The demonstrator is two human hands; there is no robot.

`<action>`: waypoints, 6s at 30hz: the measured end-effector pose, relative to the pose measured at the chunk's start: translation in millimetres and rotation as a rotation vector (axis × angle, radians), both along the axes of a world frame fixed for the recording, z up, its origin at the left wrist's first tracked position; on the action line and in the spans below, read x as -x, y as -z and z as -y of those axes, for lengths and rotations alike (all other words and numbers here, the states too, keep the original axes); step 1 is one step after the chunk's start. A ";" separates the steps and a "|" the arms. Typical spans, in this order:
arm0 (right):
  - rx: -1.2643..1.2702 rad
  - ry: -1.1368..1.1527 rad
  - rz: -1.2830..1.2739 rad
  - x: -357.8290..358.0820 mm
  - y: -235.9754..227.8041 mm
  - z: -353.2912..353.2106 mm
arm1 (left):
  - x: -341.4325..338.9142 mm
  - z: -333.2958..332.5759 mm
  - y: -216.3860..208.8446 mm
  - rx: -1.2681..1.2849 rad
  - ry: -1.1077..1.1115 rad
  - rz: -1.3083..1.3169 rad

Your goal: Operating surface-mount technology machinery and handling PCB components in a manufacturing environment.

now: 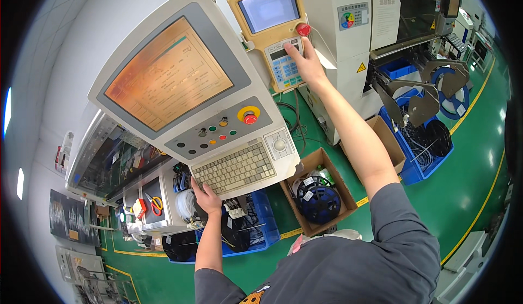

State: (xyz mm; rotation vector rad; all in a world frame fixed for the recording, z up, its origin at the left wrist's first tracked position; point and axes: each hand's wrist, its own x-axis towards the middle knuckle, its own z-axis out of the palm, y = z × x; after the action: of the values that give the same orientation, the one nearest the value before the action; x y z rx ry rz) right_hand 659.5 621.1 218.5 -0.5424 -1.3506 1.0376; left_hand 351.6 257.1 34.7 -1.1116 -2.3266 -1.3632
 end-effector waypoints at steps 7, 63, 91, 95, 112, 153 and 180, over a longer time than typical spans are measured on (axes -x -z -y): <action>-0.003 0.014 0.166 -8.0 9.3 3.7 | 4.6 -0.5 1.9 -0.003 -0.004 -0.025; -0.224 -0.228 0.086 -19.9 76.0 -7.4 | 3.3 -0.5 3.1 -0.012 0.013 0.018; -0.197 -0.232 0.000 -14.2 72.9 -3.7 | 2.9 -0.1 1.7 -0.002 -0.001 0.032; -0.115 -0.238 -0.011 -11.3 68.0 4.0 | 8.2 1.3 6.5 0.002 -0.003 0.052; -0.045 -0.355 -0.105 -14.2 63.5 2.4 | -2.4 -0.5 -5.1 0.005 0.005 0.028; -0.042 -0.326 -0.062 -14.0 65.4 1.4 | 2.4 -0.9 -0.5 -0.015 0.020 0.031; -0.229 -0.142 0.855 -72.3 -6.0 7.0 | 8.8 -0.1 7.6 0.003 -0.006 -0.015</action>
State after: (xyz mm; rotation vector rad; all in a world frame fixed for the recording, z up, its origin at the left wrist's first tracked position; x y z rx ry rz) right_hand 731.7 614.0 224.5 -0.7652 -2.2540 0.7580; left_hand 342.8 257.2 27.1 -1.1113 -2.3203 -1.3451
